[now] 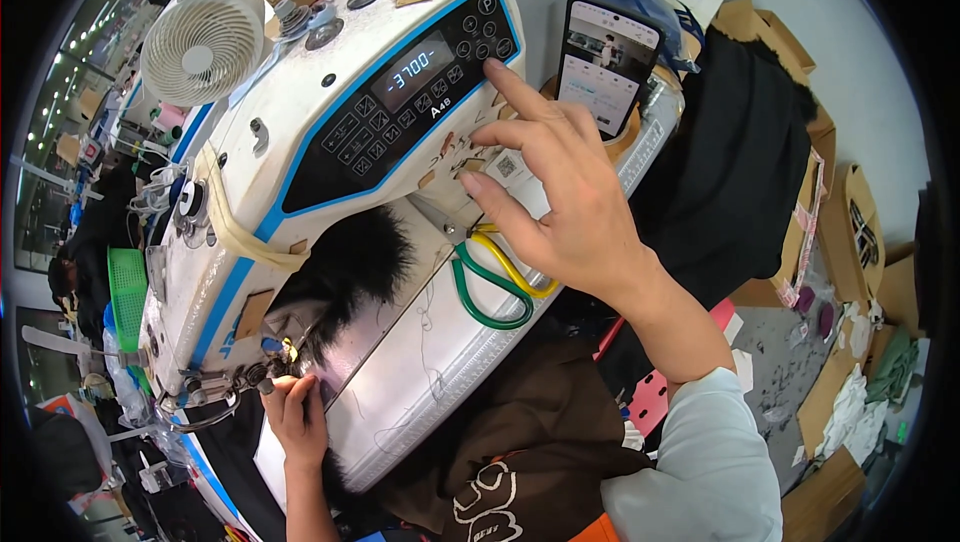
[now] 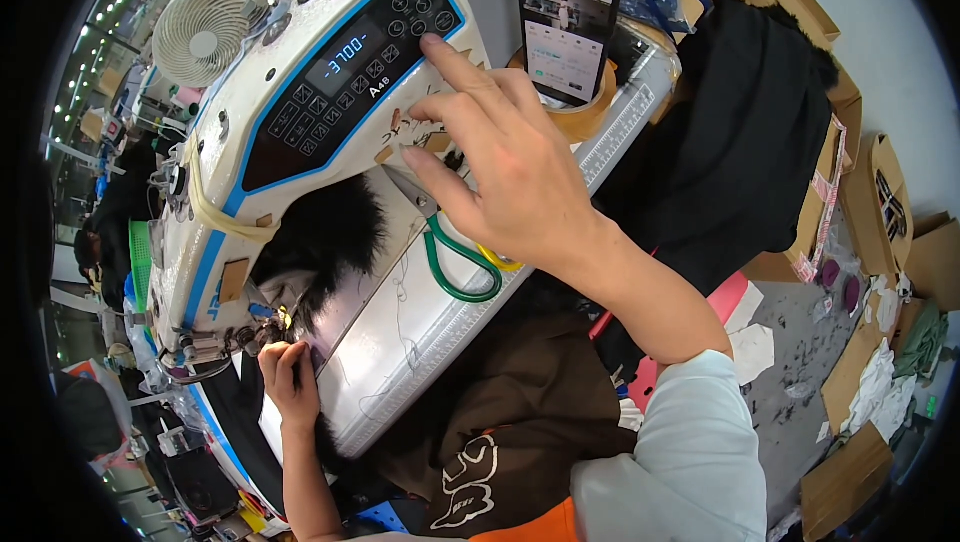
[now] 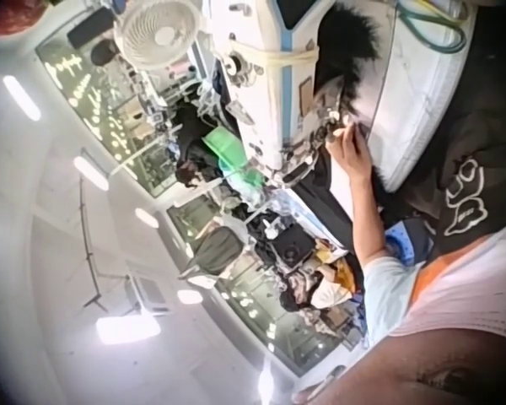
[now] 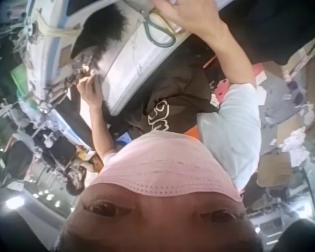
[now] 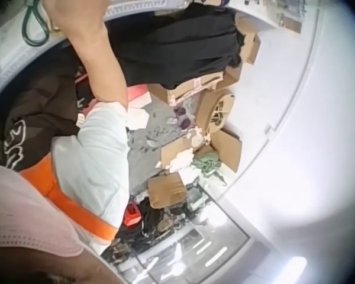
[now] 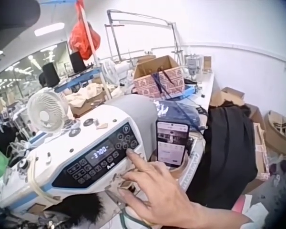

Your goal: Use an industrial sewing machine to join pieces of fabric and trim excess with scissors.

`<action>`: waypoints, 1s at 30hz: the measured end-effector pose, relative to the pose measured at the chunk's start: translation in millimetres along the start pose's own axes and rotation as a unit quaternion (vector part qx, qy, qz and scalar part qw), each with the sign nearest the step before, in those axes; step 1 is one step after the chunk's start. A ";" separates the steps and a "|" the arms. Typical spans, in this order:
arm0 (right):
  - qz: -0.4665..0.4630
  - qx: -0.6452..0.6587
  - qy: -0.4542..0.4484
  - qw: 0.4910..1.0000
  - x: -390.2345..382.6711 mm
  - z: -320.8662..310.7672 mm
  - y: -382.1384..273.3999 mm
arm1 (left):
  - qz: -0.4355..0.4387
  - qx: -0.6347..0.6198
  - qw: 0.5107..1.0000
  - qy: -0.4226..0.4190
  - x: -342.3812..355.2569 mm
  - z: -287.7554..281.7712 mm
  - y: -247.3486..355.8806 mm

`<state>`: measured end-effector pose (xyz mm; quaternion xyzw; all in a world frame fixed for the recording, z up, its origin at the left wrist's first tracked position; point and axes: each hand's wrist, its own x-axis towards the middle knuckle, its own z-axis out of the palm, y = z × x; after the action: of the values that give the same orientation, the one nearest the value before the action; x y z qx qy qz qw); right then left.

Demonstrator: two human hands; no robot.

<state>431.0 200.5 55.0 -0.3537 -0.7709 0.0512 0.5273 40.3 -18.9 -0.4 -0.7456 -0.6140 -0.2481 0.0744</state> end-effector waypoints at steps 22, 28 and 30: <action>-0.030 -0.031 0.059 0.997 16.1 0.7 -3.6 | -0.003 -0.003 1.000 0.004 -2.9 -0.1 -0.6; -0.003 -0.022 0.014 1.000 13.7 3.2 -1.5 | -0.003 -0.006 1.000 0.014 -3.9 1.1 -1.8; -0.004 -0.024 0.016 1.000 14.3 3.1 0.0 | -0.002 -0.006 1.000 0.015 -3.2 1.2 -1.4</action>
<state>425.6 210.0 64.7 -0.3638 -0.7649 0.0247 0.5310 39.0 -20.9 -3.2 -0.7409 -0.6130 -0.2630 0.0781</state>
